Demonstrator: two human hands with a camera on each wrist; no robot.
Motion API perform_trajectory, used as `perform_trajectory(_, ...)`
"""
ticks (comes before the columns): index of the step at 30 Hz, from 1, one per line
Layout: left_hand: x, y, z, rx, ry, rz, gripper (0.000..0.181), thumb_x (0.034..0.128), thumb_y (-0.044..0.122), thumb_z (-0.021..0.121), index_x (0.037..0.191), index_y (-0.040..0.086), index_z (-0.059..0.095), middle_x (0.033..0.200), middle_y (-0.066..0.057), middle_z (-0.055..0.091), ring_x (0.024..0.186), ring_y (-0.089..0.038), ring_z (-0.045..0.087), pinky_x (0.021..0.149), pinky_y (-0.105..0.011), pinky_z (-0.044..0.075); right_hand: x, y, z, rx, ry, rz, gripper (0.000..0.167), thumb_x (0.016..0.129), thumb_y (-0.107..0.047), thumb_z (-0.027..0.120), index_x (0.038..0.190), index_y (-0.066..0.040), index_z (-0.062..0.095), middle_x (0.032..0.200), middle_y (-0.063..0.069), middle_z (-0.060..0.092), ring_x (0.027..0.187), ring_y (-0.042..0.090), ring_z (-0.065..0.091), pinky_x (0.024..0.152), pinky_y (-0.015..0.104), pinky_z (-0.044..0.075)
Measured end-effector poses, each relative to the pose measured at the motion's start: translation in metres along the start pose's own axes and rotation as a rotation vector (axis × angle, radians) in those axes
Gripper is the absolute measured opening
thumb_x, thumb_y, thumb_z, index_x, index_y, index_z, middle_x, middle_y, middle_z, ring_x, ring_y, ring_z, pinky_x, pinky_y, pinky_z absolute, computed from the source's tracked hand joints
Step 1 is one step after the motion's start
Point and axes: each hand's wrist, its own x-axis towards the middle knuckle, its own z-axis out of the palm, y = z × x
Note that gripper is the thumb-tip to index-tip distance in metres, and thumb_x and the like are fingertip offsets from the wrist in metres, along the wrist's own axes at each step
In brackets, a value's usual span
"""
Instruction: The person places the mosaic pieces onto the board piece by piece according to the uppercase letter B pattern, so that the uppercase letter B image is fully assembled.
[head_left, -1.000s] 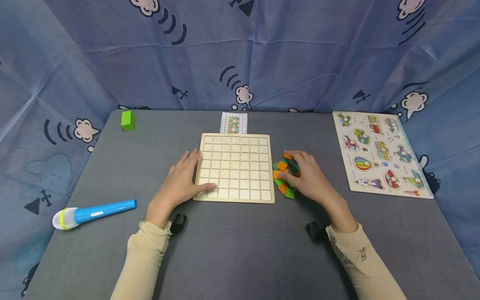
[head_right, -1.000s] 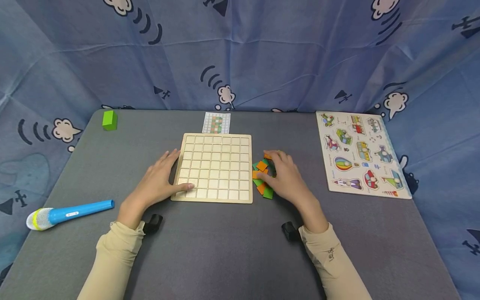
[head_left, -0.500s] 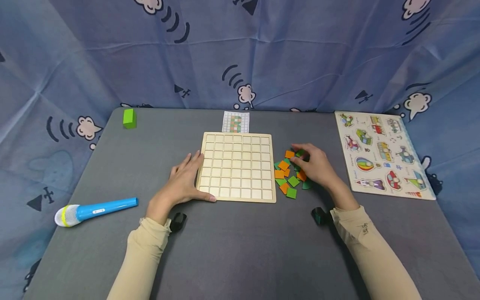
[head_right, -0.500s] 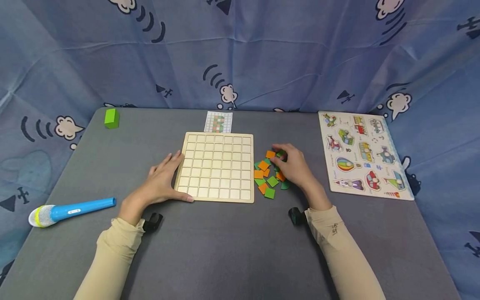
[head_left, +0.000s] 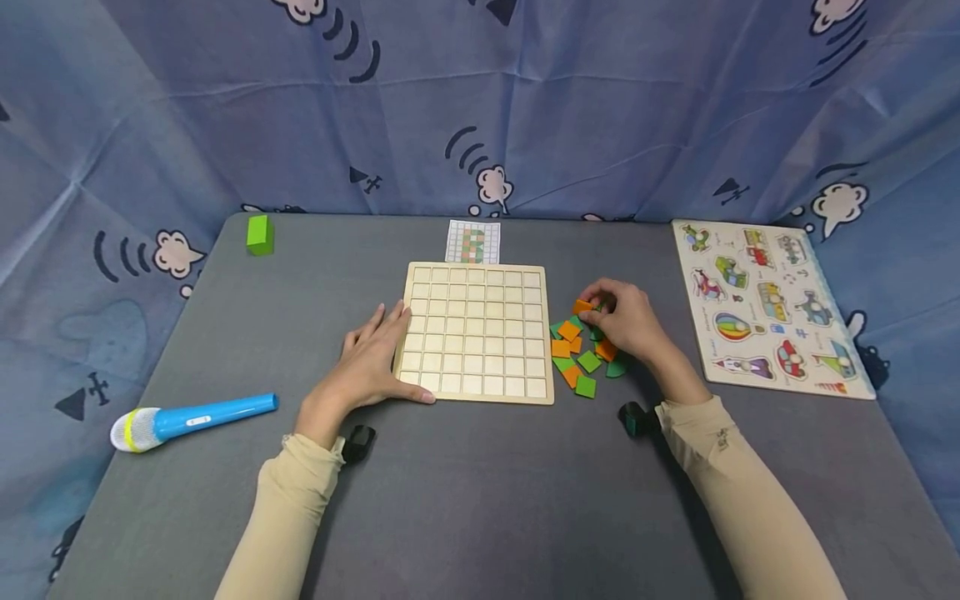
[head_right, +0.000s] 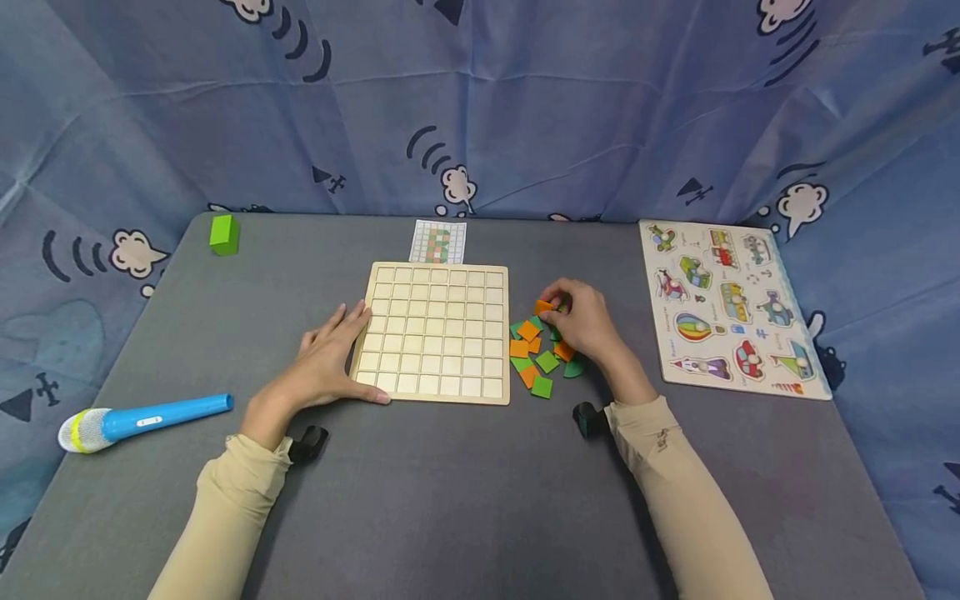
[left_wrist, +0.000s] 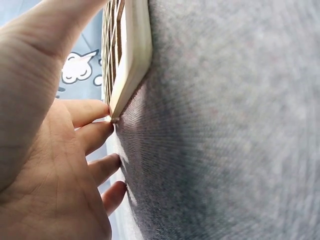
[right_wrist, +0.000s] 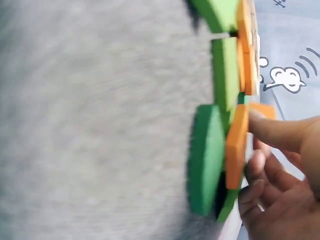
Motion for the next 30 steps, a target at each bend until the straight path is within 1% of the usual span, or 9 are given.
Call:
perform_trajectory(3, 0.000, 0.000, 0.000, -0.001, -0.001, -0.004, 0.142, 0.0689, 0.056, 0.097, 0.171, 0.008, 0.012, 0.180, -0.010, 0.005, 0.167, -0.037, -0.003, 0.125, -0.062, 0.015, 0.002, -0.003, -0.001, 0.005, -0.014, -0.013, 0.020, 0.100, -0.005, 0.073, 0.118, 0.002, 0.076, 0.106, 0.024, 0.071, 0.085, 0.031, 0.059, 0.073, 0.036, 0.045)
perform_trajectory(7, 0.000, 0.001, 0.000, 0.002, 0.000, -0.007, 0.142, 0.0685, 0.056, 0.098, 0.171, 0.007, 0.012, 0.180, -0.010, 0.005, 0.167, -0.037, -0.003, 0.126, -0.062, 0.014, 0.006, -0.013, 0.004, 0.046, -0.037, -0.003, 0.025, 0.106, -0.011, 0.066, 0.126, 0.000, 0.076, 0.121, 0.024, 0.073, 0.095, 0.033, 0.063, 0.080, 0.037, 0.047)
perform_trajectory(8, 0.000, 0.001, 0.001, 0.004, 0.002, -0.006, 0.142, 0.0684, 0.056, 0.098, 0.171, 0.007, 0.012, 0.180, -0.010, 0.005, 0.167, -0.037, -0.002, 0.127, -0.062, 0.014, 0.007, -0.017, 0.006, 0.058, -0.046, -0.002, 0.026, 0.106, -0.011, 0.065, 0.127, 0.000, 0.076, 0.122, 0.024, 0.073, 0.096, 0.033, 0.063, 0.080, 0.037, 0.048)
perform_trajectory(9, 0.000, 0.001, 0.001, 0.006, 0.002, -0.007, 0.142, 0.0684, 0.056, 0.098, 0.171, 0.007, 0.013, 0.180, -0.010, 0.006, 0.167, -0.037, -0.002, 0.127, -0.062, 0.014, 0.008, -0.020, 0.009, 0.069, -0.057, -0.001, 0.026, 0.107, -0.012, 0.065, 0.128, -0.001, 0.076, 0.122, 0.023, 0.073, 0.095, 0.032, 0.064, 0.079, 0.036, 0.049)
perform_trajectory(12, -0.001, 0.001, 0.001, 0.011, 0.001, -0.011, 0.142, 0.0684, 0.056, 0.097, 0.171, 0.007, 0.013, 0.180, -0.010, 0.005, 0.167, -0.038, -0.001, 0.127, -0.062, 0.013, 0.013, -0.033, 0.017, 0.107, -0.093, -0.005, 0.026, 0.107, -0.012, 0.065, 0.129, -0.002, 0.075, 0.113, 0.021, 0.073, 0.088, 0.029, 0.061, 0.074, 0.033, 0.047)
perform_trajectory(16, -0.001, 0.003, -0.001, 0.023, -0.005, -0.022, 0.142, 0.0684, 0.056, 0.098, 0.171, 0.006, 0.013, 0.180, -0.010, 0.005, 0.167, -0.037, -0.001, 0.128, -0.062, 0.013, 0.019, -0.053, 0.028, 0.142, -0.115, -0.022, 0.022, 0.104, -0.011, 0.069, 0.123, -0.002, 0.074, 0.100, 0.017, 0.071, 0.081, 0.027, 0.057, 0.071, 0.033, 0.045)
perform_trajectory(20, -0.002, 0.005, -0.003, 0.037, -0.007, -0.027, 0.141, 0.0687, 0.055, 0.098, 0.171, 0.006, 0.014, 0.180, -0.010, 0.006, 0.167, -0.038, 0.000, 0.128, -0.063, 0.013, 0.025, -0.070, 0.042, 0.151, -0.128, -0.047, 0.017, 0.101, -0.011, 0.073, 0.116, -0.003, 0.074, 0.098, 0.016, 0.074, 0.081, 0.025, 0.062, 0.073, 0.033, 0.048)
perform_trajectory(23, -0.001, 0.004, -0.002, 0.041, -0.004, -0.025, 0.141, 0.0687, 0.056, 0.098, 0.171, 0.005, 0.015, 0.180, -0.011, 0.007, 0.167, -0.038, 0.001, 0.128, -0.063, 0.014, 0.029, -0.080, 0.051, 0.169, -0.138, -0.055, 0.015, 0.100, -0.011, 0.074, 0.113, -0.003, 0.074, 0.098, 0.015, 0.075, 0.082, 0.025, 0.065, 0.075, 0.032, 0.050)
perform_trajectory(30, 0.002, 0.003, 0.000, 0.059, -0.003, -0.030, 0.141, 0.0682, 0.059, 0.096, 0.171, 0.006, 0.015, 0.180, -0.009, 0.007, 0.167, -0.036, 0.001, 0.127, -0.060, 0.016, 0.038, -0.093, 0.068, 0.219, -0.171, -0.044, 0.015, 0.101, -0.011, 0.073, 0.111, -0.002, 0.075, 0.100, 0.015, 0.075, 0.086, 0.024, 0.067, 0.077, 0.031, 0.051)
